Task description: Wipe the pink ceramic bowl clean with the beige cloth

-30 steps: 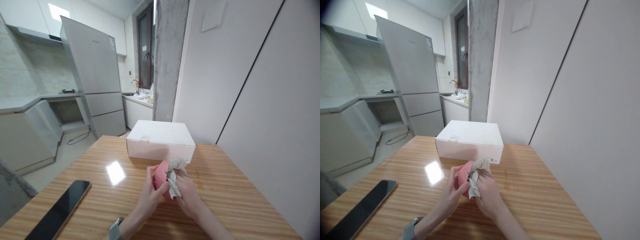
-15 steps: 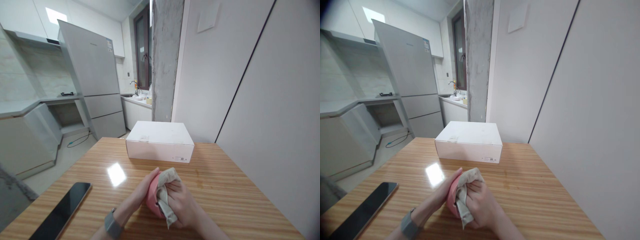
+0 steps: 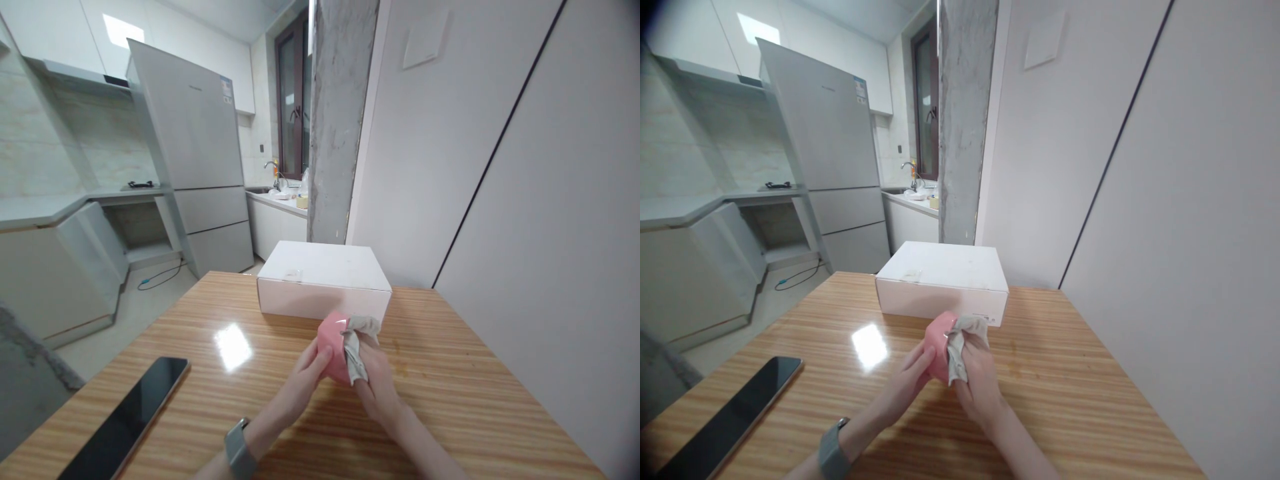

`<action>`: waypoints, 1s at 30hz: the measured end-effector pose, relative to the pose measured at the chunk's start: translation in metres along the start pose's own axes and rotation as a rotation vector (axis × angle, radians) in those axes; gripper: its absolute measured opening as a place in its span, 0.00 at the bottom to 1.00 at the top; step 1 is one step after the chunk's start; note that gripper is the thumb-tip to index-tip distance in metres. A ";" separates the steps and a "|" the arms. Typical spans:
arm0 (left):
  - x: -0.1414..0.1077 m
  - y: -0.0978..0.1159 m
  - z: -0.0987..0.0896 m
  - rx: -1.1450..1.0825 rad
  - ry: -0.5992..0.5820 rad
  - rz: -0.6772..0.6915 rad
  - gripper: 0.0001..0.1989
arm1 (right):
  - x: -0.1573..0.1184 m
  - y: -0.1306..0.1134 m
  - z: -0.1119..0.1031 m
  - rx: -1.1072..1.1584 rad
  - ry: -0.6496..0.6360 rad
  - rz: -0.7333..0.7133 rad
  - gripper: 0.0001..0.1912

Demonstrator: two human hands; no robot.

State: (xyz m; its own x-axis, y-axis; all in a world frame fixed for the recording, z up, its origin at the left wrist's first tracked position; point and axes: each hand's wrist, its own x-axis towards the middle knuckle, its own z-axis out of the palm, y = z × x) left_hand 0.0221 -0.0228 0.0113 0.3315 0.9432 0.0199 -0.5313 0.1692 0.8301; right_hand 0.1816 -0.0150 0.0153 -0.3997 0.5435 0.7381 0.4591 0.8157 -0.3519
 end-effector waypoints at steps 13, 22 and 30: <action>0.005 0.023 -0.013 0.122 -0.082 -0.253 0.23 | -0.004 -0.023 0.020 -0.153 -0.175 -0.338 0.15; 0.008 0.018 -0.013 0.348 0.063 0.019 0.18 | -0.007 -0.008 0.011 -0.201 -0.188 -0.263 0.13; 0.004 0.002 -0.002 -0.132 -0.097 -0.079 0.16 | -0.005 -0.003 0.002 -0.223 0.017 -0.128 0.10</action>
State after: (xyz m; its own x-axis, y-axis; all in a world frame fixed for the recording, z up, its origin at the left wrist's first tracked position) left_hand 0.0206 -0.0177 0.0120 0.4466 0.8946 0.0168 -0.5965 0.2837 0.7508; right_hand 0.1807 -0.0196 0.0115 -0.4530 0.4339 0.7788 0.5700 0.8126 -0.1212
